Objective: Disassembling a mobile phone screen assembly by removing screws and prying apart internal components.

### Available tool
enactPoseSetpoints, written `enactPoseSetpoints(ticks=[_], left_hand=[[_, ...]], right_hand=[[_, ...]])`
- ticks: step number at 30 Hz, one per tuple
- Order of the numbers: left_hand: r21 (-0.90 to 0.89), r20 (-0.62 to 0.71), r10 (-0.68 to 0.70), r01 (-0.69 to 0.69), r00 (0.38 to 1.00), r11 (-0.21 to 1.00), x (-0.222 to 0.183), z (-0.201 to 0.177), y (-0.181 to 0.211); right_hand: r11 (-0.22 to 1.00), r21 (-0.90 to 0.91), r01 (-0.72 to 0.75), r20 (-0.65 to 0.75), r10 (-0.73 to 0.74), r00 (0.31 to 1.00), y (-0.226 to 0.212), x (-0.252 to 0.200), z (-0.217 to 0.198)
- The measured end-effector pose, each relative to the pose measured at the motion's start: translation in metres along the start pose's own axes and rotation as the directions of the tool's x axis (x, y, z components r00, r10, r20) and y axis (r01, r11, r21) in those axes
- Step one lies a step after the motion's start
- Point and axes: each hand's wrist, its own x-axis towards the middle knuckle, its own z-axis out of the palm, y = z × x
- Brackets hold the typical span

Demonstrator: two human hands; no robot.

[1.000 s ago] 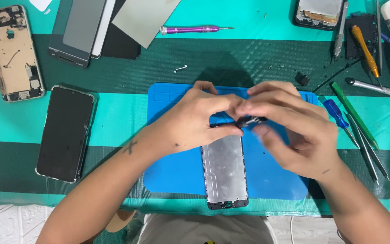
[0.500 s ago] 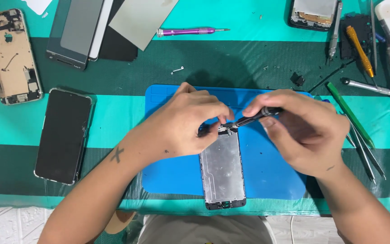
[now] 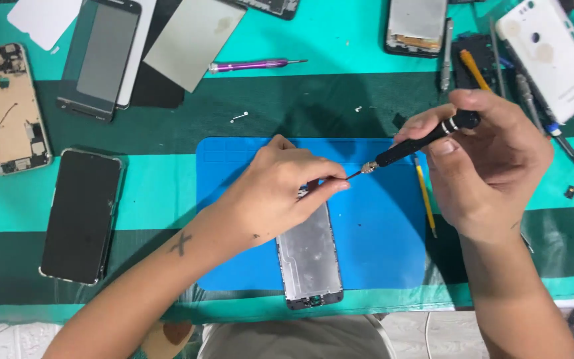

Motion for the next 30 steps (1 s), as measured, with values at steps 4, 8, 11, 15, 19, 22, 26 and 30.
enactPoseSetpoints(ticks=[4, 8, 11, 15, 19, 22, 26, 30], left_hand=[[0.021, 0.022, 0.044, -0.045, 0.999, 0.999, 0.019, -0.003, 0.011], [0.225, 0.165, 0.009, -0.047, 0.986, 0.973, 0.053, 0.016, 0.007], [0.313, 0.157, 0.061, -0.108, 0.986, 0.943, 0.074, 0.039, 0.0], [0.312, 0.159, 0.091, -0.138, 0.983, 0.94, 0.088, 0.062, -0.012], [0.356, 0.2, 0.069, -0.139, 0.977, 0.924, 0.094, 0.069, -0.016], [0.346, 0.232, 0.015, -0.097, 0.973, 0.933, 0.096, 0.067, -0.012], [0.336, 0.242, -0.009, -0.075, 0.97, 0.939, 0.096, 0.062, -0.012], [0.281, 0.207, -0.016, -0.044, 0.978, 0.959, 0.098, 0.06, -0.013]], right_hand=[[1.0, -0.009, 0.023, -0.074, -0.024, 0.997, -0.018, 0.0, -0.031], [0.867, -0.475, -0.15, 0.077, 0.21, 0.975, -0.055, 0.008, -0.053], [0.597, -0.793, -0.122, 0.097, 0.321, 0.942, -0.047, -0.012, -0.04], [0.414, -0.901, -0.131, 0.018, 0.337, 0.941, -0.025, -0.059, -0.034], [0.369, -0.912, -0.182, -0.052, 0.335, 0.941, -0.014, -0.076, -0.035], [0.414, -0.896, -0.16, -0.033, 0.299, 0.954, -0.014, -0.078, -0.038], [0.401, -0.884, -0.241, -0.12, 0.305, 0.945, -0.023, -0.084, -0.045], [0.334, -0.895, -0.297, -0.189, 0.319, 0.929, -0.028, -0.097, -0.055]])
